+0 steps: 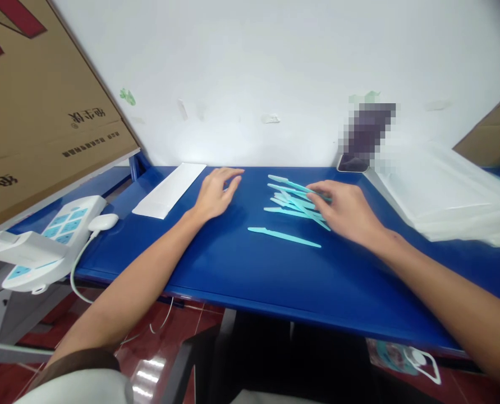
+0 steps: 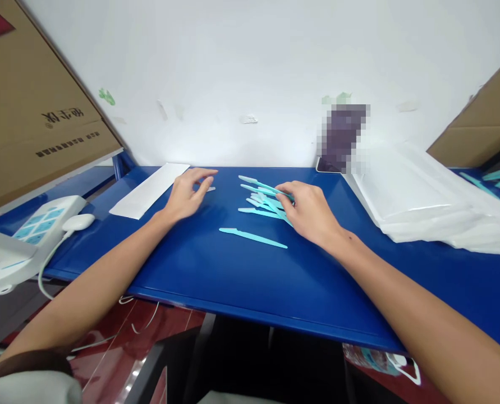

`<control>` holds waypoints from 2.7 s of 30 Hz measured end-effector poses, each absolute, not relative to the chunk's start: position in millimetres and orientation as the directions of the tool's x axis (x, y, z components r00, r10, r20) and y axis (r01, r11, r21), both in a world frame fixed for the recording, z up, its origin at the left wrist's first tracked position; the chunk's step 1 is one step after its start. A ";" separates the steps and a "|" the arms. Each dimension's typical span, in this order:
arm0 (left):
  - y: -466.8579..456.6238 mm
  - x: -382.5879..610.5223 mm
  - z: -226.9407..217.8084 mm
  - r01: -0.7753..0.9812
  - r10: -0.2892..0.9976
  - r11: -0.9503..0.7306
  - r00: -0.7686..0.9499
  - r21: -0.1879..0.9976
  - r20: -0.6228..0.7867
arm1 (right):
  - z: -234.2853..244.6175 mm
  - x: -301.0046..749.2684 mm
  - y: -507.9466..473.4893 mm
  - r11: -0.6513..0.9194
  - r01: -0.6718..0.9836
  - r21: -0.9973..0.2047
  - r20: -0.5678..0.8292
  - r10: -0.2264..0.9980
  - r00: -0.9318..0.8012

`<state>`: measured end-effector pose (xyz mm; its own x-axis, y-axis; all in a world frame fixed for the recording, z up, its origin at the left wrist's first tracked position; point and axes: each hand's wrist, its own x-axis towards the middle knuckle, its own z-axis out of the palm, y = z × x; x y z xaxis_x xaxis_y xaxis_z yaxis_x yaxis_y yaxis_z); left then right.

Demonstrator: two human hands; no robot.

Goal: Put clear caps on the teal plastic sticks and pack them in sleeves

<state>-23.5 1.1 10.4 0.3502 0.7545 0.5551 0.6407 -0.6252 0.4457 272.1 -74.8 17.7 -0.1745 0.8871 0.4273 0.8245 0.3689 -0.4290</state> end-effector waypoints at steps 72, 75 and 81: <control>-26.6 15.1 -4.1 0.382 0.548 -0.831 0.682 0.404 0.484 | 29.2 284.2 -76.3 0.291 0.874 -0.390 0.379 0.915 -0.136; -24.7 10.8 -3.6 0.421 0.557 -0.827 0.703 0.371 0.442 | 26.5 286.5 -72.3 0.281 0.897 -0.342 0.304 0.936 -0.178; -22.1 1.5 -0.1 0.459 0.563 -0.824 0.726 0.331 0.394 | 22.6 292.2 -65.5 0.294 0.847 -0.443 0.286 0.942 -0.177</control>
